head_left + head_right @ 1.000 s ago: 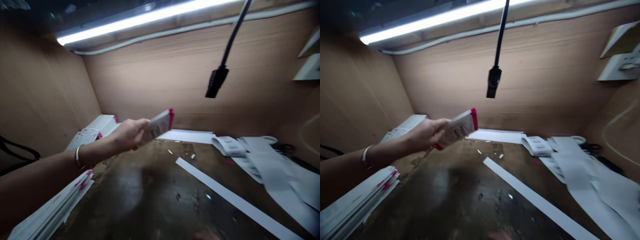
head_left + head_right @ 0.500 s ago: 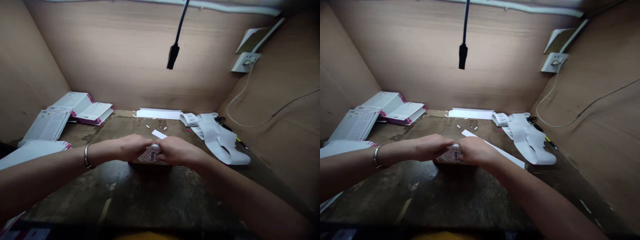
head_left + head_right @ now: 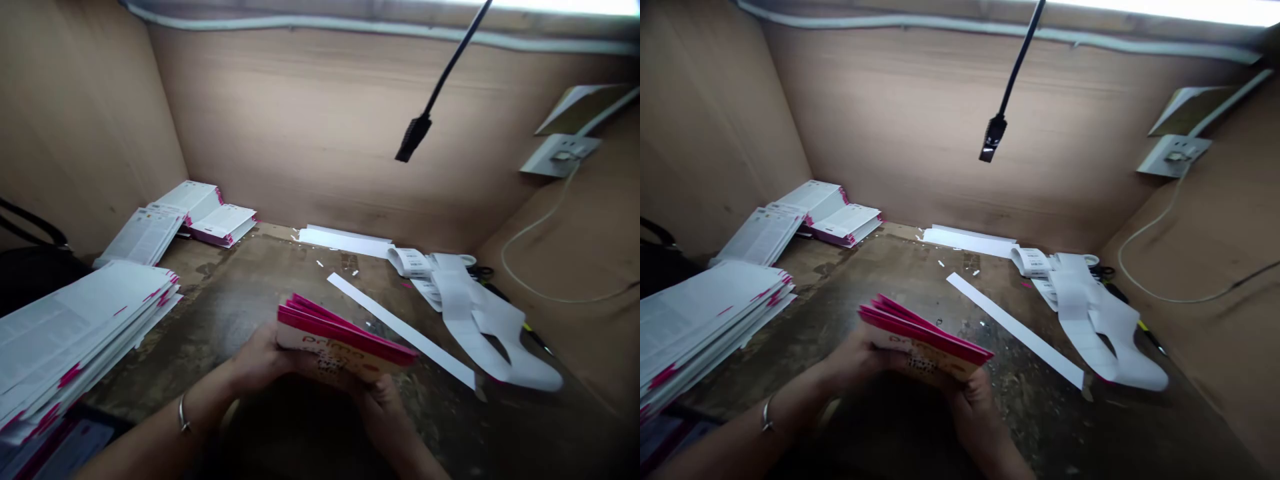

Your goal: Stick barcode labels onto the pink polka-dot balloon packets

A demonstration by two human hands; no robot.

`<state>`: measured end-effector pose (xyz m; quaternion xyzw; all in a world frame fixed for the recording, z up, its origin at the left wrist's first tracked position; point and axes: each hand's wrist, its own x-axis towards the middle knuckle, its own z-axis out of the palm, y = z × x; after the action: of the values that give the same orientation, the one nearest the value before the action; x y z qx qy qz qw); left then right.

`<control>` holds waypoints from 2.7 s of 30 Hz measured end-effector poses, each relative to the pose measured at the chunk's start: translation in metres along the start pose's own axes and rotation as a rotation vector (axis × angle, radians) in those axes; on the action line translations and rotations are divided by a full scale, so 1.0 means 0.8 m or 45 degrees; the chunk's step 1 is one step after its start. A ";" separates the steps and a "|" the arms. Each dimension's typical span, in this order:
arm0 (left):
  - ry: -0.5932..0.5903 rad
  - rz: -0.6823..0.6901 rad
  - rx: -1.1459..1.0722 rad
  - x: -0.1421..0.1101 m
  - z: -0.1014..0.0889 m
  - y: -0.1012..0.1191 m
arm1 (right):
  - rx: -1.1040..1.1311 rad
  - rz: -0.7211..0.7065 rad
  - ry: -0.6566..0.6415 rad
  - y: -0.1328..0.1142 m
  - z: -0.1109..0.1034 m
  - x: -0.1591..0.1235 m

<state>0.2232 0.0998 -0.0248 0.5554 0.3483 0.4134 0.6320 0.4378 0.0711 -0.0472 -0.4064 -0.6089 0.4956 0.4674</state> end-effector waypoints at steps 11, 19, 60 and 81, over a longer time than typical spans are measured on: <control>-0.022 0.103 -0.047 -0.007 -0.003 -0.016 | -0.164 0.026 -0.016 0.002 0.003 0.001; -0.038 -0.024 -0.080 -0.011 -0.009 -0.003 | 0.266 0.215 0.079 0.002 0.018 0.003; 0.333 -0.582 -0.638 -0.028 0.008 -0.034 | -1.146 0.214 -0.107 0.044 -0.123 0.189; 0.471 -0.423 -0.407 -0.035 0.005 -0.041 | -1.474 -0.970 -0.302 -0.049 -0.010 0.038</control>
<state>0.2199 0.0713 -0.0574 0.2992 0.4742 0.4482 0.6962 0.4372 0.0952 -0.0028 -0.2914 -0.9216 -0.0656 0.2477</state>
